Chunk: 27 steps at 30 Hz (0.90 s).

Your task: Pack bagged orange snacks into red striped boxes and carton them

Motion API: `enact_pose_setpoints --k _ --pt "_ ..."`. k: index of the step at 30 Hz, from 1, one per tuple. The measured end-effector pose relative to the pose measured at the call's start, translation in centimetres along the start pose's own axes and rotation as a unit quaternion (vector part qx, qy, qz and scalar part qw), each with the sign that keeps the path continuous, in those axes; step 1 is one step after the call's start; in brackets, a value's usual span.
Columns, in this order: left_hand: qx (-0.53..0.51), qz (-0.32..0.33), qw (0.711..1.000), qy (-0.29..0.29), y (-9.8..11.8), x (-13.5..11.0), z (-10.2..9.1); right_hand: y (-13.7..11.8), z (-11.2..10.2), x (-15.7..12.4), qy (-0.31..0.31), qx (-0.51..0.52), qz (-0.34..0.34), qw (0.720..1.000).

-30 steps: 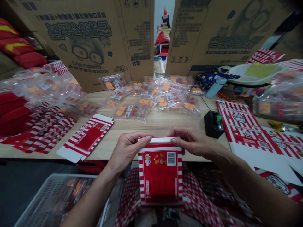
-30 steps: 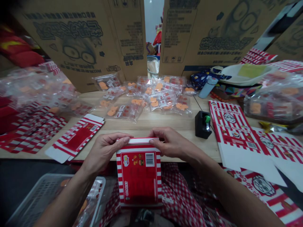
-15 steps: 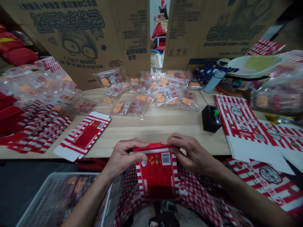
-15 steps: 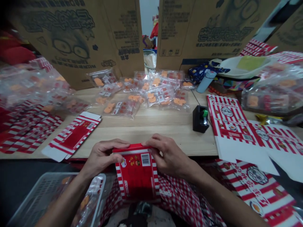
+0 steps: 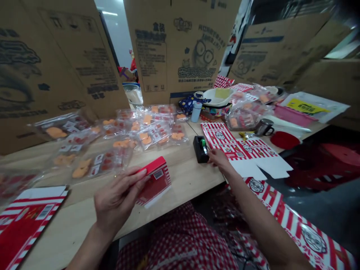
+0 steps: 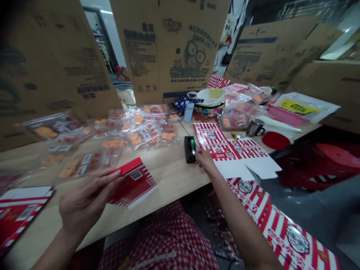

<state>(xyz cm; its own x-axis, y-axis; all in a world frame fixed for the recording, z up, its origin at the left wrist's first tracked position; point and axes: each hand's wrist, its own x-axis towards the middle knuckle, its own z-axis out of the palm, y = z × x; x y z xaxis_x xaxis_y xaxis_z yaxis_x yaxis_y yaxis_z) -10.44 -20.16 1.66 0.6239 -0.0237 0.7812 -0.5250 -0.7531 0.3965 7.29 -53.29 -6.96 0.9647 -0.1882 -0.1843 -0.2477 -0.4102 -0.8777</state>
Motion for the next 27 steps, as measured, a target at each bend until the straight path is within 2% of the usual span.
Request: enact_pose_setpoints --k 2,4,9,13,16,19,23,25,26,27 --pt "-0.001 0.011 1.0 -0.019 -0.2 0.1 1.1 0.5 0.4 1.0 -0.024 0.034 0.069 0.997" --pt "-0.002 0.016 0.999 -0.038 -0.1 0.2 1.7 0.4 0.5 1.4 -0.047 0.077 0.098 0.991" --pt "0.006 0.006 0.998 -0.064 0.3 0.6 1.5 0.5 -0.5 0.8 -0.083 0.189 0.085 0.975" --pt "0.0 0.001 0.998 -0.061 0.2 0.6 1.6 2.5 0.3 -0.4 -0.047 0.214 0.066 0.973" --pt "-0.003 0.001 0.998 -0.062 0.2 0.7 1.8 4.1 1.9 -0.9 0.002 0.209 0.055 0.976" --pt "-0.011 0.0 0.997 -0.074 0.7 1.0 1.9 4.9 2.5 -1.2 0.025 0.186 0.034 0.982" --pt "-0.04 -0.018 0.996 -0.072 1.5 1.3 1.6 3.7 1.9 -3.0 0.056 0.121 -0.012 0.991" --pt "-0.047 -0.029 0.995 -0.078 1.8 1.3 1.4 2.0 1.6 -5.6 0.072 0.091 -0.049 0.992" --pt "-0.048 -0.034 0.995 -0.085 2.0 1.3 1.2 0.9 1.5 -7.3 0.067 0.082 -0.077 0.991" --pt "-0.05 -0.037 0.994 -0.092 2.1 1.2 1.1 -0.4 1.5 -9.3 0.037 0.073 -0.119 0.989"
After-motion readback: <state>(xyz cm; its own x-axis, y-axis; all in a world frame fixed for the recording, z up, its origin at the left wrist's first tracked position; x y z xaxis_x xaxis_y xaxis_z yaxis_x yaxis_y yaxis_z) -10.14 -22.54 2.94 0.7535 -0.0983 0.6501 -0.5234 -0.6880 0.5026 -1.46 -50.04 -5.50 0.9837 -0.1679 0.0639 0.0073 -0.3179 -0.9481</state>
